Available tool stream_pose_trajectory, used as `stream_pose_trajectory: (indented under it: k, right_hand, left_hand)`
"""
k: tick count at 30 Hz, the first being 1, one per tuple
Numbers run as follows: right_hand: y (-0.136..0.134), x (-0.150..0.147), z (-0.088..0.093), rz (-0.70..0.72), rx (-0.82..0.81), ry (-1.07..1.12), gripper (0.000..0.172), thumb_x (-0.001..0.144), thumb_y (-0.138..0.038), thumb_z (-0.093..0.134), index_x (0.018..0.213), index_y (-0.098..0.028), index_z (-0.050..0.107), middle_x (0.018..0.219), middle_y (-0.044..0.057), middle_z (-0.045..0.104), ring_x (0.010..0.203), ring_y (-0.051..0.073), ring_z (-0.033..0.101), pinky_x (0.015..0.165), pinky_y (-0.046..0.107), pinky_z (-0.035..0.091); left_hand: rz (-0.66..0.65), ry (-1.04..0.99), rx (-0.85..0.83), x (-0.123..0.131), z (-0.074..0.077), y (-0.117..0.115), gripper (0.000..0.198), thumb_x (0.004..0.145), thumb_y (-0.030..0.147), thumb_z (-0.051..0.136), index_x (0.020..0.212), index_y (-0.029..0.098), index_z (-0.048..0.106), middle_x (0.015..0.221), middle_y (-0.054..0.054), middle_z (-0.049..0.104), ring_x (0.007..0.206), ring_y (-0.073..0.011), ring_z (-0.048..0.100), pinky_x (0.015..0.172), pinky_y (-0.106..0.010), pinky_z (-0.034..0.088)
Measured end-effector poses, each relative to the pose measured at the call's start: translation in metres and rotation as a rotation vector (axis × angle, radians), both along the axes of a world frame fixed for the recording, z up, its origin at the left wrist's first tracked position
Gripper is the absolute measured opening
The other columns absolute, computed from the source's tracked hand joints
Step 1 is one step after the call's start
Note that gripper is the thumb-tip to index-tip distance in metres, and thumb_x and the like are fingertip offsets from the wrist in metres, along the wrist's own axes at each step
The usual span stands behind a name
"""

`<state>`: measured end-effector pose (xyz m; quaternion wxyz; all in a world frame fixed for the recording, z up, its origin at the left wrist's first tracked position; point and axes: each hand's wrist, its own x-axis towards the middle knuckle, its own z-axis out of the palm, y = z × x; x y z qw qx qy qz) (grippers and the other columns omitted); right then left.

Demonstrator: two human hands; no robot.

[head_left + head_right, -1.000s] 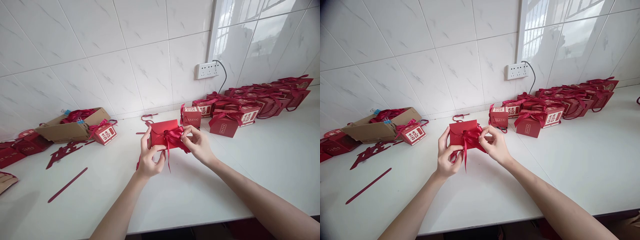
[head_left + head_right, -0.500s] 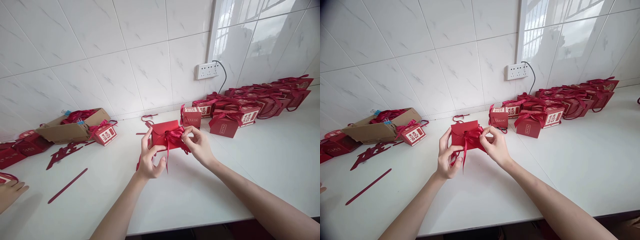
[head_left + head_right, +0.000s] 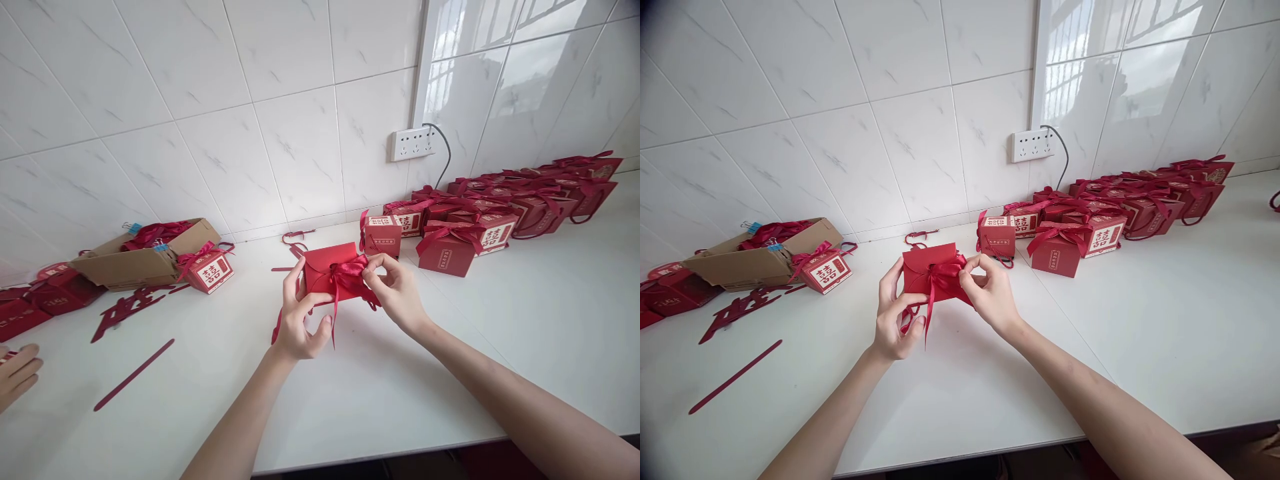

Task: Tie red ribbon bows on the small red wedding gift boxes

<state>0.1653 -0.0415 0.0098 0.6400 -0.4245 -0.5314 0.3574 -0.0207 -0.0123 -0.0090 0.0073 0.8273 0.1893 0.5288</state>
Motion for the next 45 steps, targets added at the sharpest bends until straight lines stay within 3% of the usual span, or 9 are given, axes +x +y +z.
stream_pose_trajectory:
  k: [23, 31, 35, 40, 43, 45]
  right_hand:
    - [0.0, -0.001, 0.001, -0.012, 0.001, -0.001, 0.018, 0.079, -0.032, 0.056, 0.071, -0.021, 0.045, 0.075, -0.002, 0.052, 0.043, 0.006, 0.042, 0.036, 0.02, 0.03]
    - [0.0, -0.002, 0.002, -0.031, -0.016, -0.017, 0.02, 0.078, -0.035, 0.056, 0.07, -0.021, 0.045, 0.079, 0.0, 0.052, 0.045, 0.007, 0.043, 0.037, 0.021, 0.032]
    - [0.0, -0.003, 0.002, -0.082, -0.013, -0.048, 0.017, 0.079, -0.032, 0.054, 0.07, -0.02, 0.046, 0.087, 0.001, 0.054, 0.051, 0.007, 0.046, 0.041, 0.021, 0.034]
    - [0.001, -0.003, 0.001, -0.068, -0.022, -0.215, 0.015, 0.083, -0.034, 0.05, 0.076, -0.021, 0.052, 0.095, 0.004, 0.055, 0.07, 0.014, 0.056, 0.056, 0.027, 0.047]
    - [0.001, -0.002, -0.003, 0.015, -0.033, -0.44, 0.024, 0.089, -0.035, 0.042, 0.098, -0.025, 0.062, 0.109, 0.007, 0.05, 0.078, 0.017, 0.058, 0.066, 0.033, 0.052]
    - [0.001, -0.002, -0.006, 0.077, -0.017, -0.588, 0.031, 0.091, -0.032, 0.039, 0.114, -0.03, 0.059, 0.119, 0.009, 0.045, 0.081, 0.018, 0.059, 0.071, 0.037, 0.053]
  left_hand:
    - [0.039, -0.011, -0.012, 0.002, 0.001, -0.002, 0.017, 0.081, 0.025, 0.048, 0.088, 0.018, 0.062, 0.144, -0.014, 0.03, 0.128, -0.0372, 0.039, 0.084, -0.047, 0.046]
    - [0.049, 0.004, -0.038, -0.001, -0.001, -0.002, 0.015, 0.082, 0.026, 0.047, 0.087, 0.019, 0.059, 0.143, -0.015, 0.03, 0.131, -0.0378, 0.035, 0.09, -0.053, 0.044]
    - [0.022, -0.085, -0.192, 0.001, -0.005, 0.0, 0.017, 0.087, 0.035, 0.044, 0.087, 0.02, 0.05, 0.134, -0.015, 0.038, 0.129, -0.0312, 0.038, 0.096, -0.049, 0.042]
    - [0.122, -0.291, -0.579, 0.011, -0.005, 0.001, 0.032, 0.086, 0.04, 0.053, 0.113, 0.025, 0.043, 0.122, -0.01, 0.043, 0.121, -0.0213, 0.045, 0.09, -0.037, 0.048]
    - [0.202, -0.236, -0.577, 0.014, -0.001, 0.001, 0.042, 0.074, 0.04, 0.068, 0.108, 0.024, 0.051, 0.117, -0.008, 0.041, 0.119, -0.0225, 0.044, 0.095, -0.038, 0.046]
    - [0.244, -0.267, -0.557, 0.015, 0.002, 0.001, 0.04, 0.069, 0.04, 0.072, 0.1, 0.022, 0.055, 0.112, -0.006, 0.043, 0.116, -0.0226, 0.046, 0.095, -0.038, 0.045]
